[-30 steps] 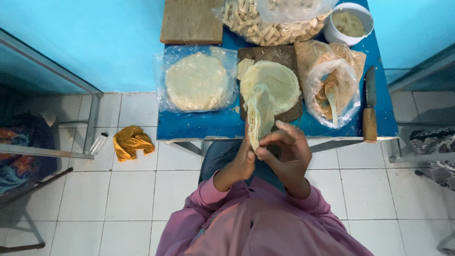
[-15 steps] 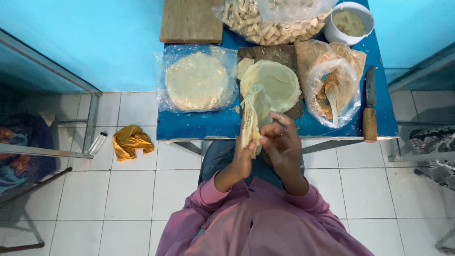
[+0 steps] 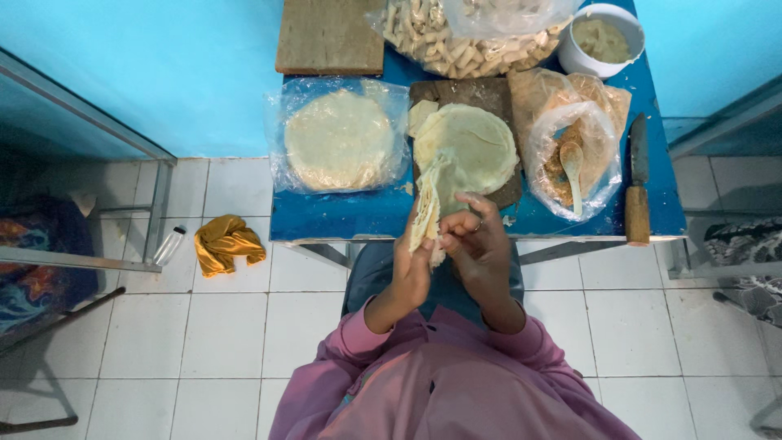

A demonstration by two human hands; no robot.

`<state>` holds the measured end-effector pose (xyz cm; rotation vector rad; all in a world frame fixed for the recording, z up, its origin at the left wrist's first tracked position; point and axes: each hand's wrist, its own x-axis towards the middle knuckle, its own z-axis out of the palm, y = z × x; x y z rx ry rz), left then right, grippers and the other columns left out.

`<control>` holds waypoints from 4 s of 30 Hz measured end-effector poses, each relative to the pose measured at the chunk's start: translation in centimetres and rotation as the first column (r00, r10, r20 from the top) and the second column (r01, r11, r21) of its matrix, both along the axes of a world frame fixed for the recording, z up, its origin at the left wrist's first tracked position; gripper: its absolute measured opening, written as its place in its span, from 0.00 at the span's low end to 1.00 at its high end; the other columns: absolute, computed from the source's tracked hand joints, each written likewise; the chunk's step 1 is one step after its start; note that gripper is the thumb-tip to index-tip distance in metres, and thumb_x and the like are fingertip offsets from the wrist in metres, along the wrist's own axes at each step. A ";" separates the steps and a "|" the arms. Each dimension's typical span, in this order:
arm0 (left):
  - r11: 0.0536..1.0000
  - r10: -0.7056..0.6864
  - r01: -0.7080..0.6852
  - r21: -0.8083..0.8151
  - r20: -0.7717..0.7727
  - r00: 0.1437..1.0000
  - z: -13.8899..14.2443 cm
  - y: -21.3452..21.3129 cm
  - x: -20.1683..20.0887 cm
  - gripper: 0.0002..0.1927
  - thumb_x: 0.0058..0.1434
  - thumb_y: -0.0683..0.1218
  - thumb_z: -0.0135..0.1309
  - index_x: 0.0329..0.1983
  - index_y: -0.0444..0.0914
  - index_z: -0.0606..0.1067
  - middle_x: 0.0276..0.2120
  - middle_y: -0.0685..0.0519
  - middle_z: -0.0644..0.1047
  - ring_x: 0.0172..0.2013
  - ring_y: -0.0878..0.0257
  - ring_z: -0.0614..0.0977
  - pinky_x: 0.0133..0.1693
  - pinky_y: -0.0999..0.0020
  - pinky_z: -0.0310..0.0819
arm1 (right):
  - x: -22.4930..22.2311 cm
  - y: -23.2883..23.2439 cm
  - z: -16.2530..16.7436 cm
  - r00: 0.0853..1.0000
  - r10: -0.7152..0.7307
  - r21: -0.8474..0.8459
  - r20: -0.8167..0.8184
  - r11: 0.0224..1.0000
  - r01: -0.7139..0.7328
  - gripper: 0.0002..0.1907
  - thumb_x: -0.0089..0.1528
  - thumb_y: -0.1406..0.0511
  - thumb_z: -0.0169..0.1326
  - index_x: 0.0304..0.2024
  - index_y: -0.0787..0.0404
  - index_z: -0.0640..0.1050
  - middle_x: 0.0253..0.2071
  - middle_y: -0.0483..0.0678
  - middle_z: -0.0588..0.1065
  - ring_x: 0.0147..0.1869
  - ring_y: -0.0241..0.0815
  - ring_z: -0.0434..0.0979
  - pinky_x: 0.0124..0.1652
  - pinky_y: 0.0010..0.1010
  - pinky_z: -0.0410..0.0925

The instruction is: The person peels thin round dough wrappers apart one at a time, tears off ragged edge pieces, and stacks the round wrappers on the table. Near the end, the person gathers a stack of wrappers and places them into a clear plastic bag.

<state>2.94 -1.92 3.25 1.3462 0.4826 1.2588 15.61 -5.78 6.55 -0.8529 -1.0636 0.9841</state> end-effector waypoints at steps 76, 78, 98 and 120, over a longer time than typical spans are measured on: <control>0.783 0.347 0.121 -0.611 0.589 0.730 1.0 4.1 -14.2 0.28 0.72 0.50 0.47 0.72 0.37 0.64 0.66 0.45 0.71 0.63 0.48 0.75 0.62 0.46 0.70 | 7.3 10.0 3.2 -0.313 -0.253 0.296 0.916 0.950 0.097 0.33 0.64 0.69 0.55 0.73 0.52 0.69 0.33 0.50 0.78 0.36 0.47 0.79 0.33 0.39 0.71; 0.783 0.325 0.155 -0.602 0.609 0.723 0.9 4.0 -14.1 0.28 0.71 0.50 0.47 0.72 0.37 0.64 0.66 0.45 0.71 0.63 0.48 0.75 0.62 0.46 0.71 | 5.5 9.3 2.8 -0.225 -0.470 0.479 0.853 0.878 -0.018 0.32 0.61 0.70 0.54 0.69 0.56 0.71 0.40 0.49 0.79 0.40 0.48 0.79 0.36 0.38 0.72; 0.820 0.188 0.172 -0.546 0.542 0.819 -4.1 0.5 -4.4 0.31 0.75 0.56 0.35 0.73 0.32 0.59 0.67 0.43 0.69 0.65 0.49 0.72 0.65 0.51 0.65 | 1.5 0.9 4.0 0.718 -0.295 0.366 0.631 0.929 0.060 0.26 0.66 0.71 0.62 0.64 0.58 0.67 0.55 0.50 0.78 0.60 0.47 0.80 0.59 0.34 0.72; 0.907 0.125 0.059 -0.418 0.401 0.908 -1.0 -0.9 -0.9 0.27 0.75 0.49 0.43 0.69 0.26 0.63 0.59 0.42 0.75 0.57 0.58 0.78 0.56 0.66 0.72 | -1.0 1.1 -0.2 0.991 -0.096 -0.004 0.089 0.995 0.097 0.31 0.65 0.79 0.54 0.68 0.67 0.61 0.44 0.48 0.72 0.50 0.33 0.74 0.49 0.22 0.69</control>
